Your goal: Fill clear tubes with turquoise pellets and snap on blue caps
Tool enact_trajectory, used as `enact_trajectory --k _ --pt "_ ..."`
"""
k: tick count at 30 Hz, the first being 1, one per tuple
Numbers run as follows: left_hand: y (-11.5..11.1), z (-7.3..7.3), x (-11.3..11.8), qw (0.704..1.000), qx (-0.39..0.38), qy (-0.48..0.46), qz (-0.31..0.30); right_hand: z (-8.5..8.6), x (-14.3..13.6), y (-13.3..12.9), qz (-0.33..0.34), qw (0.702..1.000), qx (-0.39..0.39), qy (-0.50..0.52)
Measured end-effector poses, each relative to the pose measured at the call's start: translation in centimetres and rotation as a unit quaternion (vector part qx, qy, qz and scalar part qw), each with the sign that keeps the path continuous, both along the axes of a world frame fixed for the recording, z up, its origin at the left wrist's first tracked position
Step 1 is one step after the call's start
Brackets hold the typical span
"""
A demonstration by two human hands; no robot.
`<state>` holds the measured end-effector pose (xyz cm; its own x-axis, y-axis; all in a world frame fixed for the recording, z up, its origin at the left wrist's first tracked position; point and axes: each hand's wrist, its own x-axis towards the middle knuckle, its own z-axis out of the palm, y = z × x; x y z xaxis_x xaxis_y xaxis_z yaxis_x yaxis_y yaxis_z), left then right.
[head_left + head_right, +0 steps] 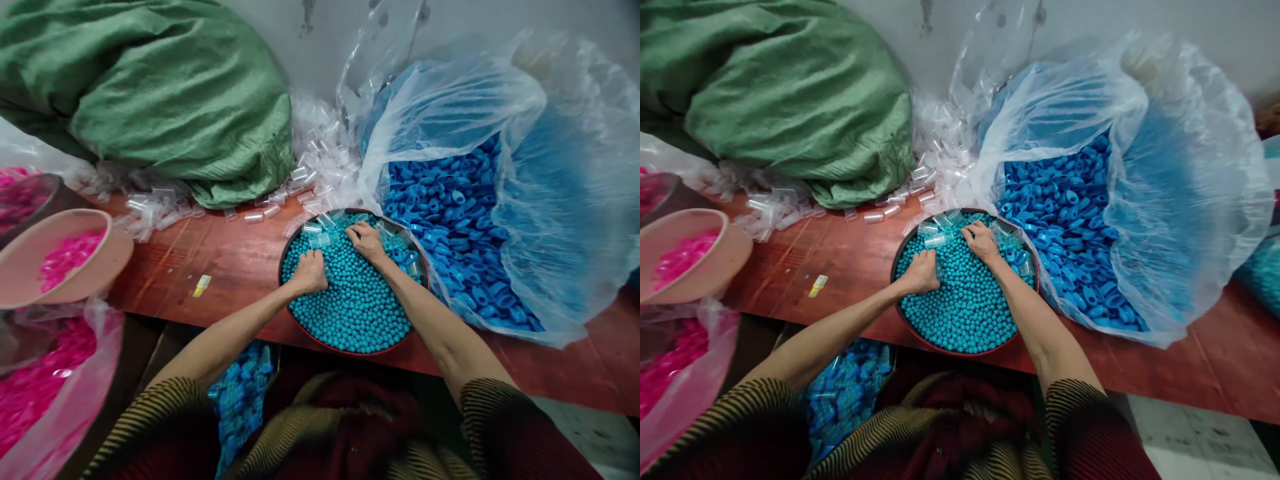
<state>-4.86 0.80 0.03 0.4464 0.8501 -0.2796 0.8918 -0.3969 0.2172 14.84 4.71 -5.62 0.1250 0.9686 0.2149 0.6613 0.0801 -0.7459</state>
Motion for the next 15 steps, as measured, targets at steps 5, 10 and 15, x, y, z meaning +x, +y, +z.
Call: enact_trajectory --k 5,10,15 --pt "-0.4 -0.6 0.2 0.999 0.018 -0.027 0.020 0.1 -1.4 0.4 -0.025 0.996 -0.015 0.090" --pt "-0.8 -0.8 0.4 0.997 0.021 -0.052 0.055 -0.3 -4.0 -0.3 -0.044 0.979 -0.060 0.191" --pt "-1.4 -0.9 1.0 0.986 0.010 -0.120 0.116 0.8 -6.3 -2.0 -0.067 0.960 -0.064 0.264"
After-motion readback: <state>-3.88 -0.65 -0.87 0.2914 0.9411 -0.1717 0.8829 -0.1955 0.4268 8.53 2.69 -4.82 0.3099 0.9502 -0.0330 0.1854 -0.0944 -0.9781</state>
